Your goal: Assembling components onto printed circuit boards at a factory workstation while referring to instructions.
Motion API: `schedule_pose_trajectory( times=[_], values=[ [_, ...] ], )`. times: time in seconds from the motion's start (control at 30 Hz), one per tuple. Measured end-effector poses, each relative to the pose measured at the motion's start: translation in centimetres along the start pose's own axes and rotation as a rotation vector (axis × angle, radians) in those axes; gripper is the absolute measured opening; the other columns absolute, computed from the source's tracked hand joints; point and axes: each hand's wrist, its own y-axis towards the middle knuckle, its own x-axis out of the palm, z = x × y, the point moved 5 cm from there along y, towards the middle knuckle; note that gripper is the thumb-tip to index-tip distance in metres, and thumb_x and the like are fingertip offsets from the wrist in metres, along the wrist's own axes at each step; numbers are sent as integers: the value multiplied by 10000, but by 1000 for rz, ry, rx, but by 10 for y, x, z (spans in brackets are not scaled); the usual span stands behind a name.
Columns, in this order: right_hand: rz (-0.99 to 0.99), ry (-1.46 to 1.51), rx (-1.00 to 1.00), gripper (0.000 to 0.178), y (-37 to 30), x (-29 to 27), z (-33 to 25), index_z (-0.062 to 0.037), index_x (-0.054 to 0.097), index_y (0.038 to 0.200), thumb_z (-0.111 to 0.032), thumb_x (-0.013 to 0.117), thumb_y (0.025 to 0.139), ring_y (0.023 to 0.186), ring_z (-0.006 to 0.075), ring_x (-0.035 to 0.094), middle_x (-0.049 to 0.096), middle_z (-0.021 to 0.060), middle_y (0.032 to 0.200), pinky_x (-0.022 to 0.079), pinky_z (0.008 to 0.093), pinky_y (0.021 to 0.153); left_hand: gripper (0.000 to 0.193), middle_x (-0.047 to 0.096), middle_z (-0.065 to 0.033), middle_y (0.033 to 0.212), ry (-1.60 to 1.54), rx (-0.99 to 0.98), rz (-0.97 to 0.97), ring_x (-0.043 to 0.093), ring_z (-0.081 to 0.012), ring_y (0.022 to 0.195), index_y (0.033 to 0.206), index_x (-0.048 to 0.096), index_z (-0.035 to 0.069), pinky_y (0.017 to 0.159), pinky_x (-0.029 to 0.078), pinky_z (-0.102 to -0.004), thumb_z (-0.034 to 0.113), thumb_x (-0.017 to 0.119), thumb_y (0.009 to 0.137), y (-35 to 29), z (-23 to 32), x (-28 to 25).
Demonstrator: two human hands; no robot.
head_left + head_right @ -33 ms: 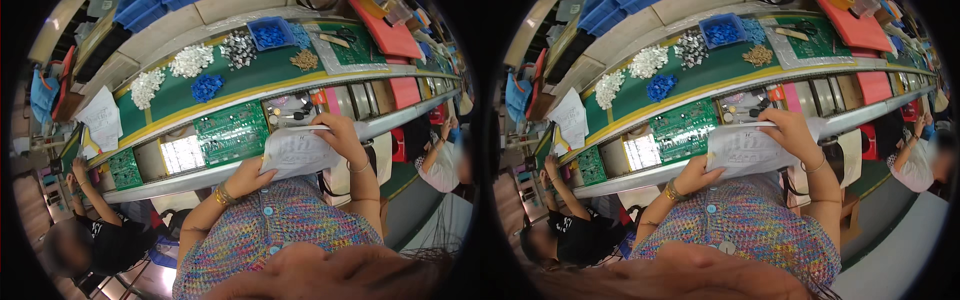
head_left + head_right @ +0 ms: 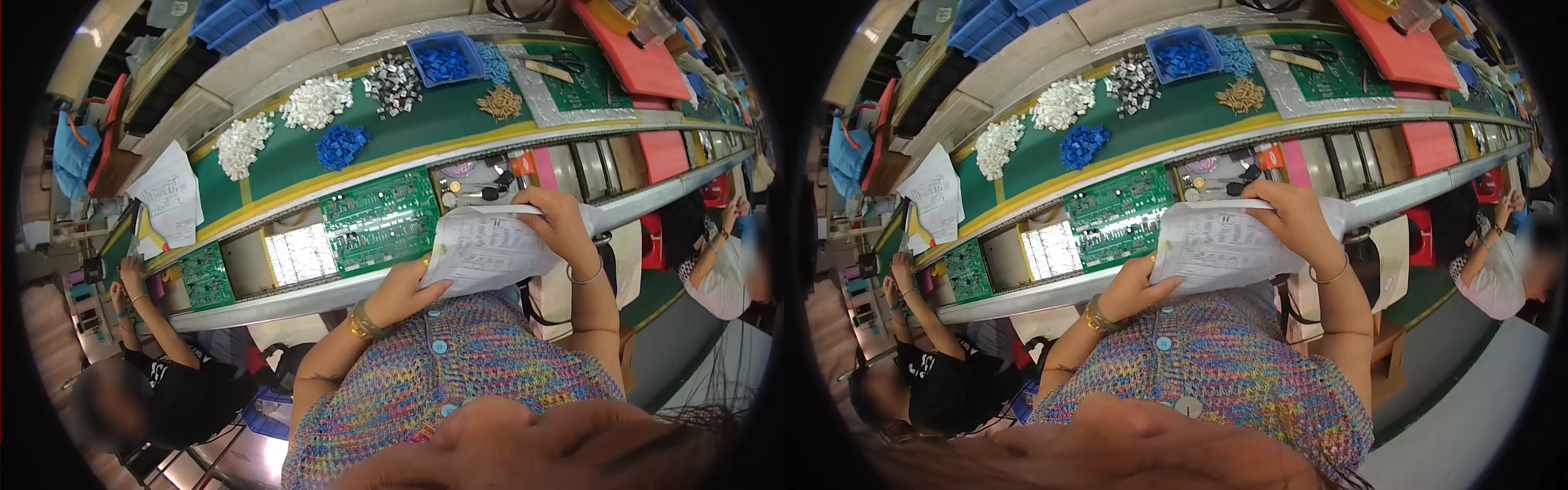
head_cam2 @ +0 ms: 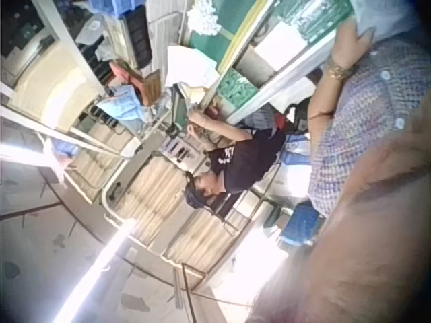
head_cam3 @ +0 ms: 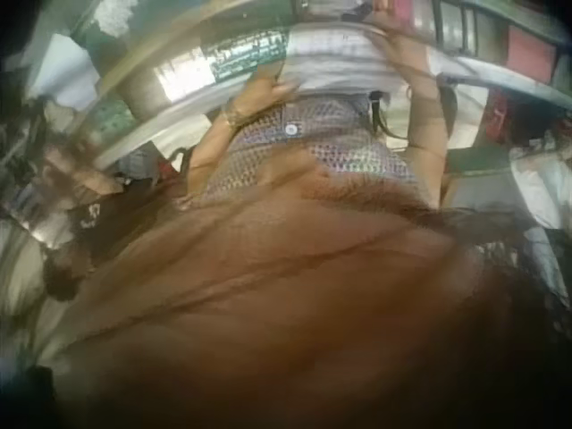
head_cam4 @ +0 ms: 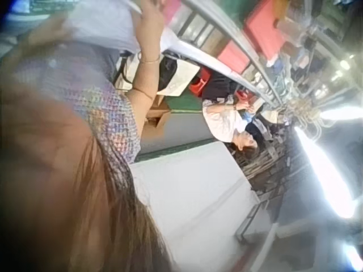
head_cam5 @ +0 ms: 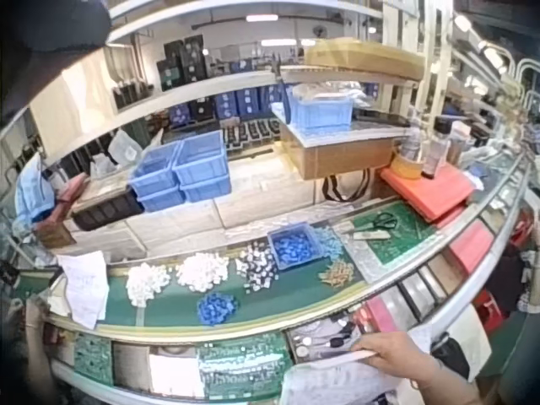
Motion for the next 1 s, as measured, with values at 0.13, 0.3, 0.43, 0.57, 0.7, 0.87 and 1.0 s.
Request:
schedule_pose_trajectory(
  times=[0.13,0.3,0.43,0.57,0.7,0.87,1.0],
  values=[
    [-21,32,81,158,-7,0,39,-50,625,865,-63,697,725,712,284,626,632,103,795,484,329,606,257,683,-90,898,-28,-93,150,636,-136,692,1067,650,55,619,499,-248,155,675,832,-12,-7,-43],
    [58,-124,81,175,-18,4,65,-61,632,836,-125,732,707,654,273,622,629,104,739,479,326,576,103,678,-24,806,165,-152,488,605,-74,685,908,686,34,617,490,-216,91,676,823,3,-5,-134],
    [136,-147,53,174,-25,11,78,-64,633,821,-145,736,706,654,278,625,633,103,732,479,332,581,92,668,-23,793,337,-85,747,595,-72,698,895,680,20,643,490,-215,70,677,818,18,-8,-207],
    [180,-142,13,176,-30,10,84,-62,635,821,-132,734,692,655,284,624,639,100,741,480,338,584,95,666,-27,827,312,-73,902,597,-78,748,900,676,19,680,500,-221,39,678,808,-4,-17,-240],
    [181,-149,25,166,-30,10,85,-59,629,816,-100,725,687,641,277,615,635,103,744,474,333,565,105,651,-37,896,277,-51,805,615,-108,811,910,669,18,728,518,-239,10,667,805,-6,-48,-221],
    [160,-162,45,155,-27,10,82,-57,625,808,-92,721,692,628,267,607,629,98,735,468,322,558,140,616,-67,931,415,25,742,626,-158,811,925,662,8,694,538,-270,7,679,785,22,-31,-182],
    [168,-166,35,152,-26,11,80,-56,624,808,-90,720,695,629,258,611,632,92,738,469,313,557,159,603,-74,912,636,104,741,616,-188,790,912,672,31,644,527,-290,5,689,756,30,-36,-182]
  ],
)
